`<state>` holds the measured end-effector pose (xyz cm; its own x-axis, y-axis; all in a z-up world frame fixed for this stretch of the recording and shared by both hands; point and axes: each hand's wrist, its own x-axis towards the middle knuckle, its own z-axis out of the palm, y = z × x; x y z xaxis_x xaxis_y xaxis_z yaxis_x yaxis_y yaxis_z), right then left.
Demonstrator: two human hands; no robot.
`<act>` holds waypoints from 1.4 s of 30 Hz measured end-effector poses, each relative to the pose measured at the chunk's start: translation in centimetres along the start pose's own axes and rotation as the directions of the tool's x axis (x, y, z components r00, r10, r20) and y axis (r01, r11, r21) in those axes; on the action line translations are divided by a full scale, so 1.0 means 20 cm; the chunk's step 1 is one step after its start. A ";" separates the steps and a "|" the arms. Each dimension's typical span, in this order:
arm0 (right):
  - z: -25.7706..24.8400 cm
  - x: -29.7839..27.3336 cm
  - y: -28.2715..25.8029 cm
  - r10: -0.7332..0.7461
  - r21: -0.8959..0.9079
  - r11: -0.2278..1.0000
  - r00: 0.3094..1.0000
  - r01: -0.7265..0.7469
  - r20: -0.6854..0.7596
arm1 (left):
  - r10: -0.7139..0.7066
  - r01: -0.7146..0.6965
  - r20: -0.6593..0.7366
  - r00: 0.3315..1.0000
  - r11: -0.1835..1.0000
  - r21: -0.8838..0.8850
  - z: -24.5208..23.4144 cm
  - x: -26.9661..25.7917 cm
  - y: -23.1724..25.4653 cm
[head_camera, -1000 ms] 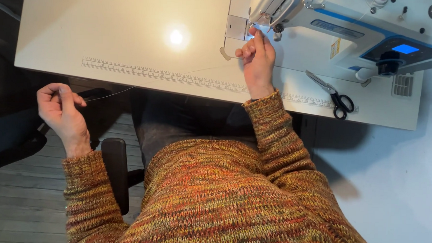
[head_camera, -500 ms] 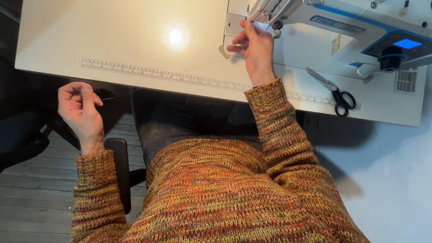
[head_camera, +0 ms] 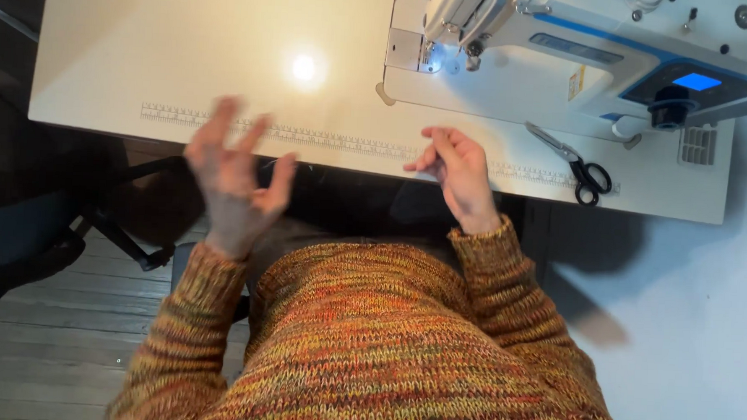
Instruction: Threading an industrial sewing machine and preparing the bobbin.
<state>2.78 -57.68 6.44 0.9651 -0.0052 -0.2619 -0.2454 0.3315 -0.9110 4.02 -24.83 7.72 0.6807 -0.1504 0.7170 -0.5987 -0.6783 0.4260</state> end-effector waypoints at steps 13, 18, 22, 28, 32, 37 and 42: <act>-0.21 -0.48 -0.20 0.147 -0.581 0.809 0.988 -0.089 0.054 | 0.570 -0.341 0.651 0.501 0.822 -0.456 0.45 0.27 0.51; -0.48 -0.54 -0.25 0.079 -0.374 0.925 0.997 -0.071 0.004 | 0.577 -0.441 0.336 0.744 0.802 -0.403 0.47 0.20 0.35; -0.50 -0.47 -0.28 0.045 -0.357 0.934 0.997 -0.019 0.066 | 0.457 -0.365 0.461 0.760 0.888 -0.279 0.44 0.18 0.13; -0.41 -0.27 -0.28 -0.032 -0.473 0.880 0.999 0.039 0.022 | 0.383 -0.414 0.473 0.793 0.909 -0.043 0.44 0.24 -0.11; -0.27 -0.13 -0.26 -0.040 -0.581 0.811 0.997 0.070 0.064 | 0.387 -0.382 0.463 0.798 0.918 -0.108 0.39 0.34 0.15; -0.18 -0.01 -0.23 -0.070 -0.624 0.762 0.980 0.172 0.184 | 0.503 -0.477 0.390 0.771 0.863 -0.169 0.60 0.26 0.35; -0.18 -0.02 -0.31 -0.023 -0.653 0.747 0.987 0.124 0.161 | 0.218 0.110 0.515 0.829 0.839 -0.532 0.76 0.20 0.38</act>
<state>3.64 -63.23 11.08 0.9726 0.1392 -0.1862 -0.1235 -0.3692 -0.9211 8.71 -41.51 5.42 0.6513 -0.6429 0.4030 -0.6522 -0.2029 0.7304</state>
